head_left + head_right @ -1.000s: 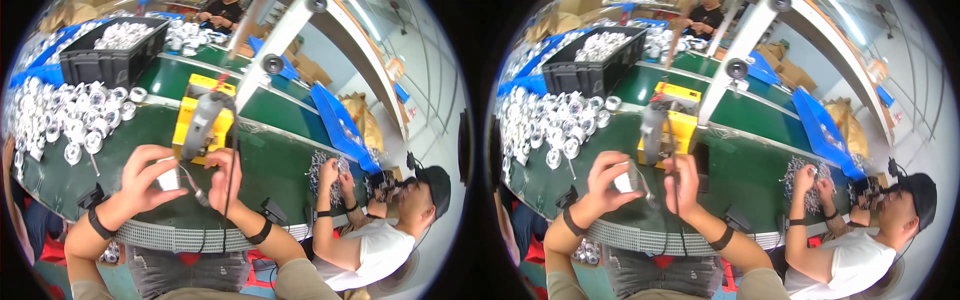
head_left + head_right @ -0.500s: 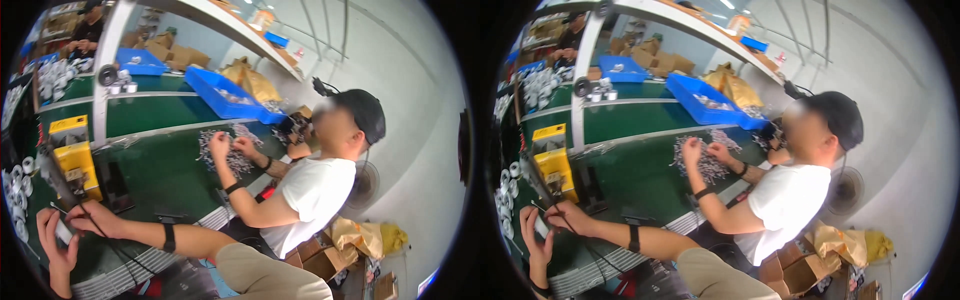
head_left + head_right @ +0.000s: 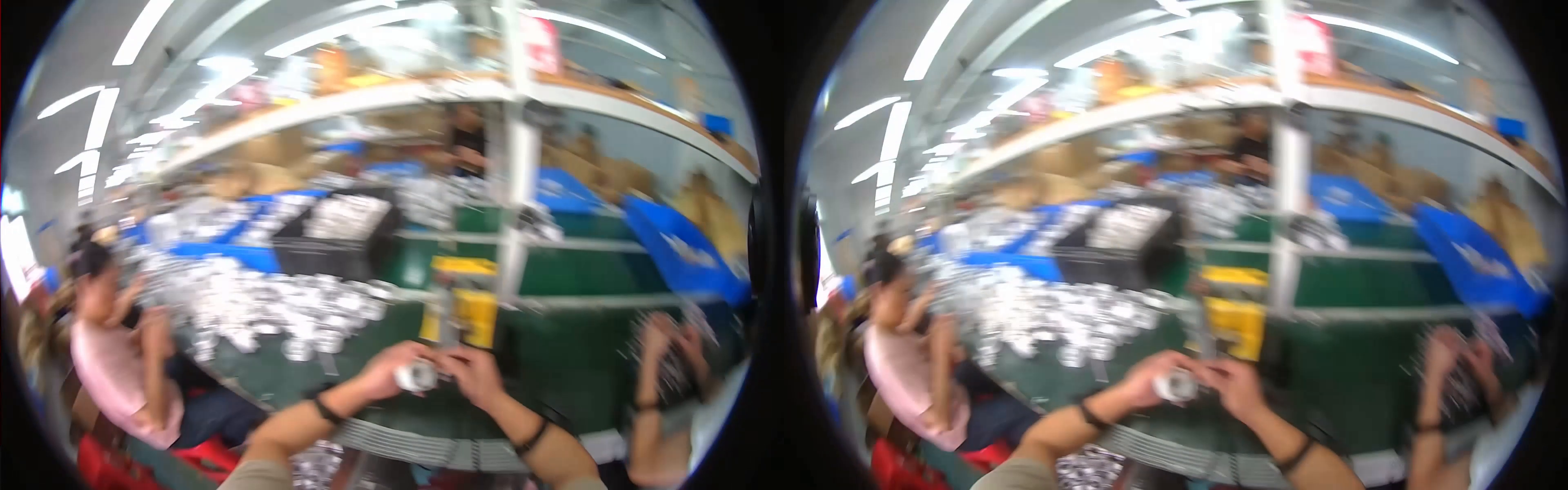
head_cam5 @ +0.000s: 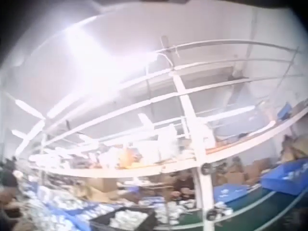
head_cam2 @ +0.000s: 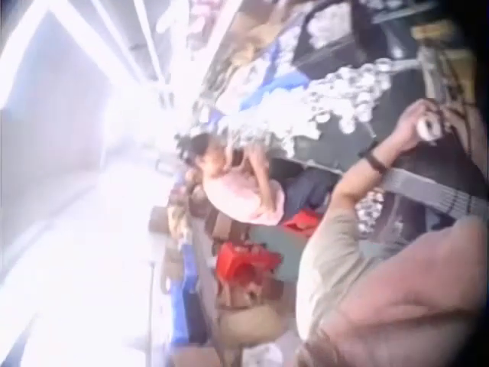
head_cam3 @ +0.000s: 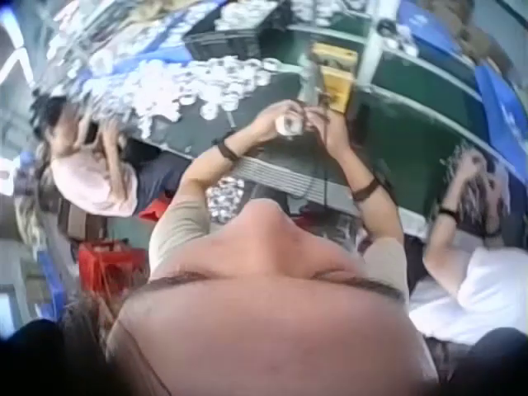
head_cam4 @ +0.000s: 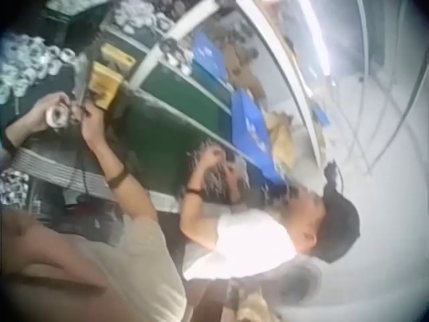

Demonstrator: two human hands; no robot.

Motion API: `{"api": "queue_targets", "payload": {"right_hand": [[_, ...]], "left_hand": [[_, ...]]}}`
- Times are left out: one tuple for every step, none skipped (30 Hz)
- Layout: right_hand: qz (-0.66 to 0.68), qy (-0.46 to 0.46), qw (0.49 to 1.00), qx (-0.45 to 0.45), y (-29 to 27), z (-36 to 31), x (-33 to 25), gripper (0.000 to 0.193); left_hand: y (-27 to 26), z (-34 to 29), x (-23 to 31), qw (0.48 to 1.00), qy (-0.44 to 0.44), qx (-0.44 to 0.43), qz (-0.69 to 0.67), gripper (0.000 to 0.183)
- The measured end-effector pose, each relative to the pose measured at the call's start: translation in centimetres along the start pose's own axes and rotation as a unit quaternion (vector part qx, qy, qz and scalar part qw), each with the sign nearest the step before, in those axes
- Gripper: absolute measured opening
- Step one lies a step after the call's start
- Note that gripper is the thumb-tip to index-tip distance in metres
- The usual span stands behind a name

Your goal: The person fits a circuit board into a plastic housing, applies adhesive from a glue gun, and places the assembled unit onto the conveyor belt.

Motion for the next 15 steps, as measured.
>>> {"api": "queue_targets", "payload": {"right_hand": [[-0.036,-0.008,0.999,-0.004,-0.1,0.5,0.4,0.022],[-0.037,-0.042,0.998,0.009,-0.4,1.2,0.3,0.021],[-0.025,-0.029,0.999,-0.003,0.0,1.4,0.7,0.021],[-0.018,-0.013,1.000,-0.009,-0.1,1.5,0.7,0.022],[-0.028,0.002,0.999,-0.025,-0.1,1.6,0.5,0.021],[-0.042,0.020,0.998,-0.033,-0.1,1.6,0.6,0.022],[-0.044,-0.016,0.998,-0.052,0.5,1.6,-0.5,0.021],[-0.051,-0.048,0.995,-0.066,1.2,1.6,-1.7,0.021],[-0.124,-0.107,0.983,-0.085,1.4,1.4,-3.8,0.018],[-0.145,-0.154,0.972,-0.099,2.8,1.4,-4.5,0.017],[-0.179,-0.196,0.957,-0.119,3.8,1.8,-4.3,0.016],[-0.195,-0.223,0.949,-0.111,4.4,1.7,-4.5,0.013],[-0.215,-0.242,0.941,-0.102,4.8,1.8,-5.4,0.011],[-0.214,-0.235,0.942,-0.105,5.3,2.0,-5.1,0.010],[-0.220,-0.210,0.949,-0.079,5.1,2.0,-4.5,0.010]], "left_hand": [[0.0,0.3,0.0,1.000,0.007,-0.025,-0.003,0.043],[0.2,0.3,0.5,1.000,-0.001,-0.010,0.003,0.042],[-0.6,0.4,0.7,0.999,0.014,0.001,0.052,0.042],[-1.4,0.9,0.2,0.999,0.018,0.006,0.043,0.041],[-1.1,1.2,0.3,0.999,0.022,0.002,0.026,0.041],[-0.6,1.4,0.6,0.999,0.027,0.013,0.040,0.043],[-0.4,1.6,0.3,1.000,0.000,0.015,0.012,0.046],[-1.0,1.5,0.2,1.000,-0.009,0.029,0.001,0.047],[-1.5,1.5,-0.1,0.998,-0.030,0.053,-0.013,0.048],[-2.2,1.0,-0.1,0.996,-0.053,0.069,-0.033,0.048],[-2.7,0.4,0.5,0.992,-0.079,0.093,-0.020,0.050],[-2.8,0.1,0.7,0.991,-0.092,0.094,-0.031,0.051],[-3.2,-0.3,0.9,0.988,-0.096,0.119,-0.025,0.052],[-3.6,-1.0,1.2,0.989,-0.093,0.116,-0.004,0.052],[-3.8,-1.1,1.2,0.991,-0.094,0.077,0.047,0.054]]}}
Point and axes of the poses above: each hand's wrist, its own z-axis towards the middle knuckle, its own y-axis out of the palm, x = y × z, the point moved 10 cm from there along z, towards the middle knuckle, and after that the axes turned 1 degree about -y, right-handed, at the moved point
